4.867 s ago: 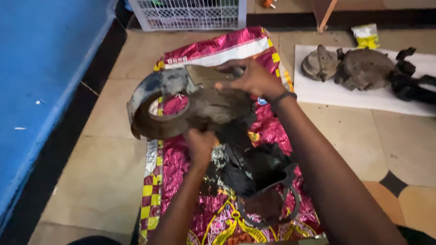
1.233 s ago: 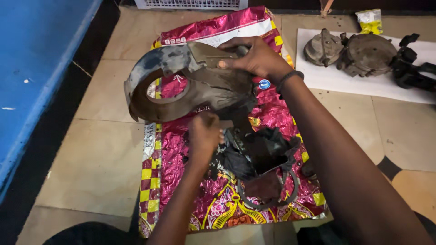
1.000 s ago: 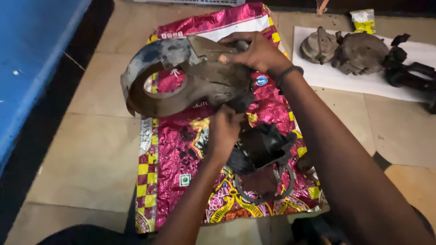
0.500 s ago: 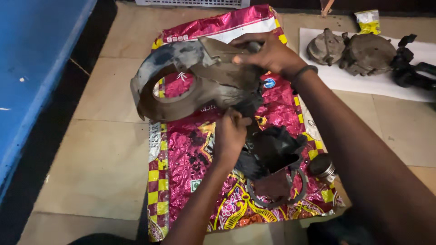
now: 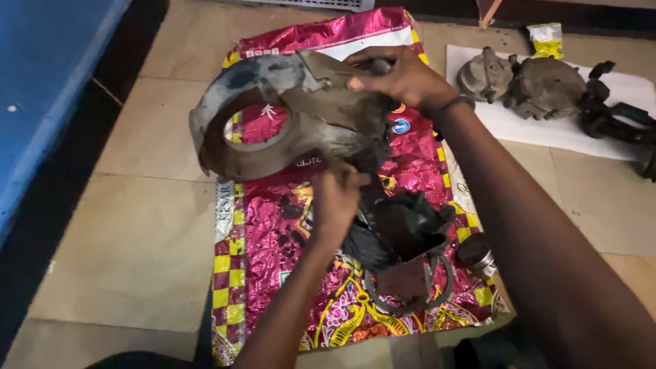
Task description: The person sits on the floor and uses a scraper to remove thick black grease from a metal mechanical part. They repeatedly scrape the surface and wipe the residue onto a colorful sack placed underneath. The person also uses a cloth to wipe the part and their hands.
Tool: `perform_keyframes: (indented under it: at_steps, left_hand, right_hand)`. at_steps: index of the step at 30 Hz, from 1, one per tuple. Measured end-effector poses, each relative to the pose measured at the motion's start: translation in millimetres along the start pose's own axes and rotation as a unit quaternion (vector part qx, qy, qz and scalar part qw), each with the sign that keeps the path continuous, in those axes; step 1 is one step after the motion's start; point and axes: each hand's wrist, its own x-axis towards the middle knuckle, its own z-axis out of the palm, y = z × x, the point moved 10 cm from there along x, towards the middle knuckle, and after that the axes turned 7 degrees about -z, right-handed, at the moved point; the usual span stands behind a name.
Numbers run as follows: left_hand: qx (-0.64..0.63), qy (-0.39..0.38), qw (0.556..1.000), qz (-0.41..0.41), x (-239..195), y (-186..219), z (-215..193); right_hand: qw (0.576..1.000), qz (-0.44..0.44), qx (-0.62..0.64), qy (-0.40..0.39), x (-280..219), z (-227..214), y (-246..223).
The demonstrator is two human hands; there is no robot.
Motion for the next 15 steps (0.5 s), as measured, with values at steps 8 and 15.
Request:
perform_keyframes:
  at_steps: [8,15]
  left_hand:
    - [0.026,0.048,0.997,-0.055,8,-7,-16]
    - [0.200,0.091,0.975,0.026,15,26,-26]
  right_hand:
    - [0.997,0.006,0.067,0.026,8,-1,13]
    - [0.999,-0.036,0.030,0.023,6,-4,4]
